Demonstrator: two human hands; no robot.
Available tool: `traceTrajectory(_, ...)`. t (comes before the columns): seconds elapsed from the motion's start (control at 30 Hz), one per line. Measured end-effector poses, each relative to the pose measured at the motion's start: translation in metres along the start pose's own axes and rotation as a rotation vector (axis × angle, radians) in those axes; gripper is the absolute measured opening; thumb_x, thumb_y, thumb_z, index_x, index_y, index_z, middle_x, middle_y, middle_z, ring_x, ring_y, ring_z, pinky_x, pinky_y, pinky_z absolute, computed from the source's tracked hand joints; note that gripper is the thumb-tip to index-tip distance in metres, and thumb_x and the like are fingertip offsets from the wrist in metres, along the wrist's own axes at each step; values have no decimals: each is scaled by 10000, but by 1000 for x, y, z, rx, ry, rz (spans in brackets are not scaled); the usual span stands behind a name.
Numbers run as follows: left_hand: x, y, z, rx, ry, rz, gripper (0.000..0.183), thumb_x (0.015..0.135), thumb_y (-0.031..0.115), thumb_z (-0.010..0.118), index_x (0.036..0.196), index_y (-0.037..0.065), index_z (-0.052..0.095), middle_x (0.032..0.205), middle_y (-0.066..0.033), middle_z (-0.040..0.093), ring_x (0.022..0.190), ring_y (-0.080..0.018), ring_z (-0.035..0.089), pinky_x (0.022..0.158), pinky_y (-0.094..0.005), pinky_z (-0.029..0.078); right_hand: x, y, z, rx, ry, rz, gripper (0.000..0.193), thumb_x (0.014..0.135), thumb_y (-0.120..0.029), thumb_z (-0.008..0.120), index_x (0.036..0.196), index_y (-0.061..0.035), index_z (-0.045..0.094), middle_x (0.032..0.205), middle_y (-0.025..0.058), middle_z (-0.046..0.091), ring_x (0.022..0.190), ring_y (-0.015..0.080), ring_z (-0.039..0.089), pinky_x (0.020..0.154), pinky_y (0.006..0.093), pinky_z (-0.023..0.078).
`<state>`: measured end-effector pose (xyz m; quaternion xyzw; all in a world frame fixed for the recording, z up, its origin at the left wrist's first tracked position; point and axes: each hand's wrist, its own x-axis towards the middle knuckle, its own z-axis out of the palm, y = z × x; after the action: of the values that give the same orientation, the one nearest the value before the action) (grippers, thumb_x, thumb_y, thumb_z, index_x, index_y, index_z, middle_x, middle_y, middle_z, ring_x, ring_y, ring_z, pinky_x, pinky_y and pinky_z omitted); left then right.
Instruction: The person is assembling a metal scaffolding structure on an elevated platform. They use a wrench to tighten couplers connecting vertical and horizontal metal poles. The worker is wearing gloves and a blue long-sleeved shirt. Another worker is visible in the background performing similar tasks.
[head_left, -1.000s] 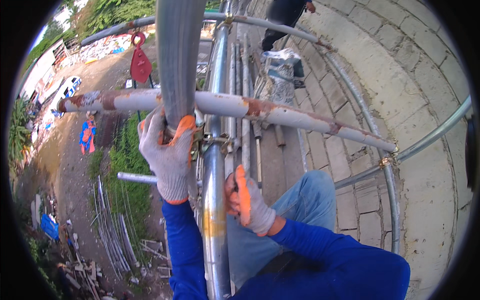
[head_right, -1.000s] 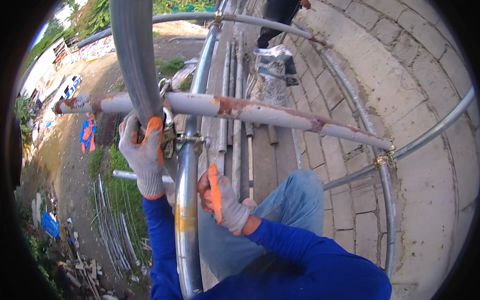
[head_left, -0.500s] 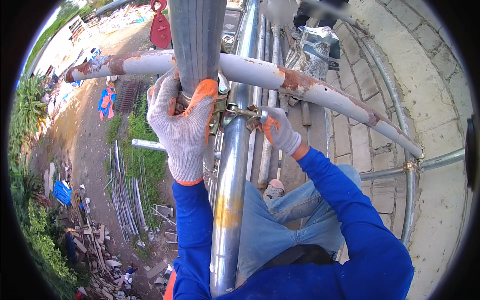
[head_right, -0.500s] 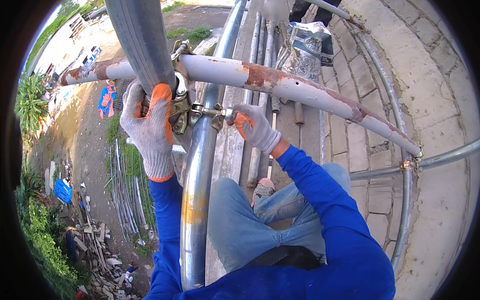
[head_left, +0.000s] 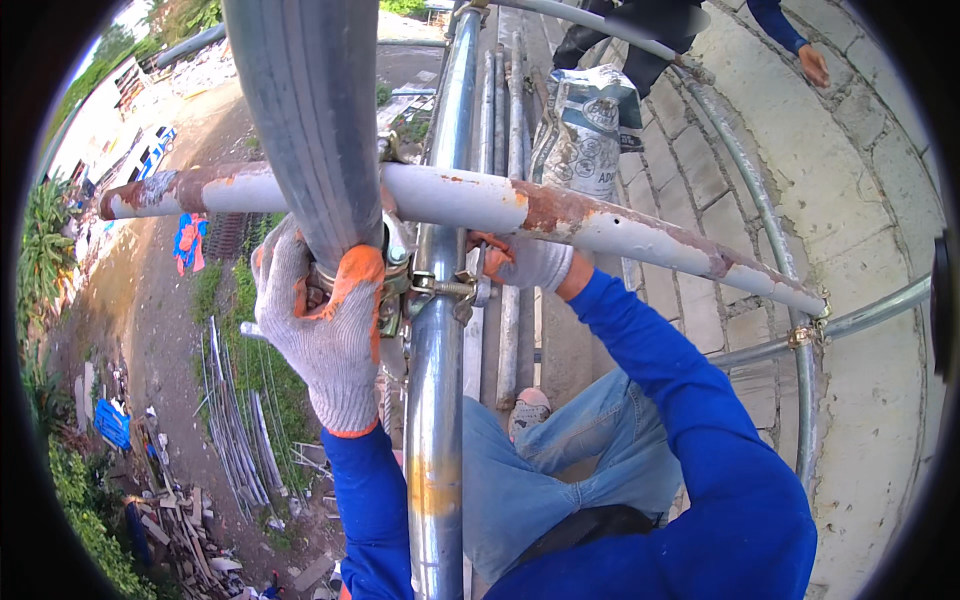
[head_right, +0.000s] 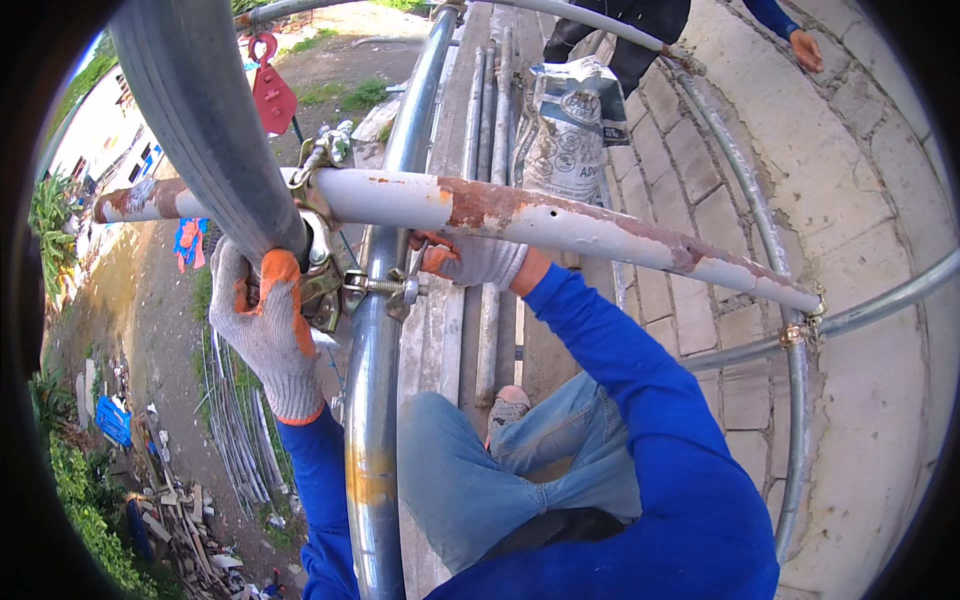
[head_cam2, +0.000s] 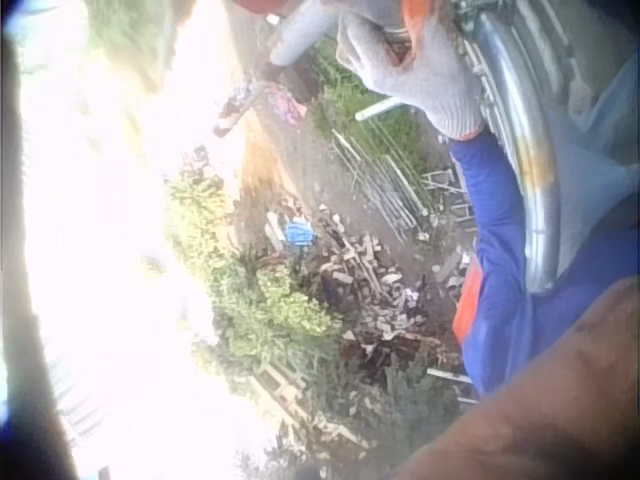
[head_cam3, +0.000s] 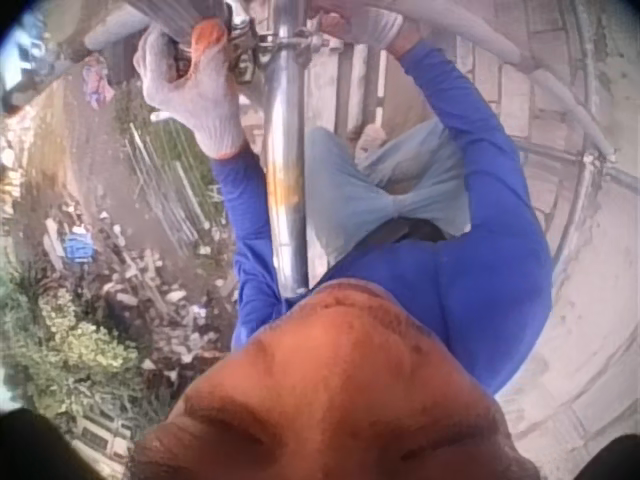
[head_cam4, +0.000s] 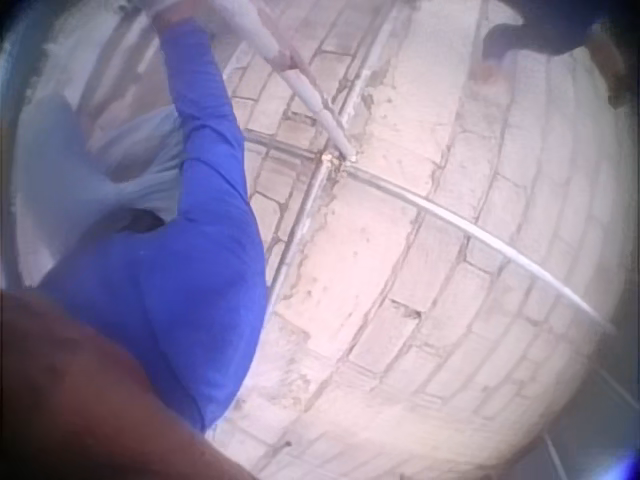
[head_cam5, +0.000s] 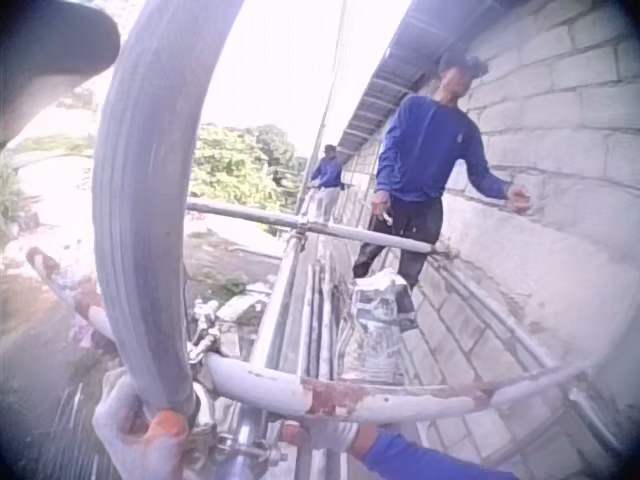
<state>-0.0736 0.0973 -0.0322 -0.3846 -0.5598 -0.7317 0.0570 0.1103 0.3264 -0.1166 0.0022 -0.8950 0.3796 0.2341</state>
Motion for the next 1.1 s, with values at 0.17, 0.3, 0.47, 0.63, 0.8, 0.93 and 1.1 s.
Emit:
traceTrajectory(0.17, 4, 4, -3, 25, -60, 52, 511, 800, 204, 793, 1196, -90, 663, 1186, -164, 634, 1098, -263, 606, 974, -388, 480, 0, 7, 21, -314, 76, -82, 846, 1005, -379, 595, 1641, 39, 224, 1650, 220, 358, 1579, 316, 268, 1275, 407, 237)
traceTrajectory(0.3, 7, 13, 1, 69, -80, -14, 530, 801, 239, 782, 1204, -83, 665, 1174, -170, 650, 1104, -294, 585, 974, -408, 476, -4, 18, 17, -38, 206, -1, 902, 987, -395, 653, 1640, 24, 194, 1604, 190, 417, 1528, 262, 337, 1247, 410, 295)
traceTrajectory(0.47, 8, 13, 4, 78, -25, 17, 544, 813, 289, 802, 1189, -82, 673, 1150, -172, 667, 1089, -303, 587, 963, -422, 478, -1, 38, 37, 105, 408, 17, 657, 974, -399, 670, 1432, 24, 463, 1298, 120, 587, 1271, 227, 536, 1094, 381, 430)
traceTrajectory(0.63, 0, -3, 3, 93, 27, 14, 562, 777, 281, 764, 1188, -89, 665, 1159, -172, 670, 1082, -276, 603, 960, -412, 481, 4, 34, 96, 166, 612, 78, 524, 992, -476, 651, 1133, 23, 581, 980, 68, 639, 990, 215, 625, 899, 372, 497)
traceTrajectory(0.8, 0, -32, -10, 28, 67, -132, 583, 913, 214, 702, 1365, -133, 579, 1333, -190, 631, 1200, -241, 626, 1047, -371, 471, -8, -3, 124, 9, 792, 154, 345, 892, -316, 626, 860, 5, 505, 796, 116, 532, 741, 225, 519, 678, 378, 400)
traceTrajectory(0.93, 2, -47, -13, -40, 71, -181, 690, 818, 202, 661, 1416, -125, 555, 1386, -210, 627, 1263, -257, 604, 1088, -388, 458, -15, -41, 136, 108, 754, 343, 402, 970, -377, 573, 825, -7, 506, 764, 115, 512, 722, 234, 527, 701, 389, 427)
traceTrajectory(1.1, -2, -44, -6, -4, 83, -149, 647, 824, 148, 646, 1403, -127, 565, 1372, -204, 635, 1251, -277, 612, 1084, -396, 468, -31, -84, 156, 269, 718, 458, 296, 1046, -284, 547, 885, -36, 563, 704, 80, 540, 649, 180, 529, 655, 342, 456)
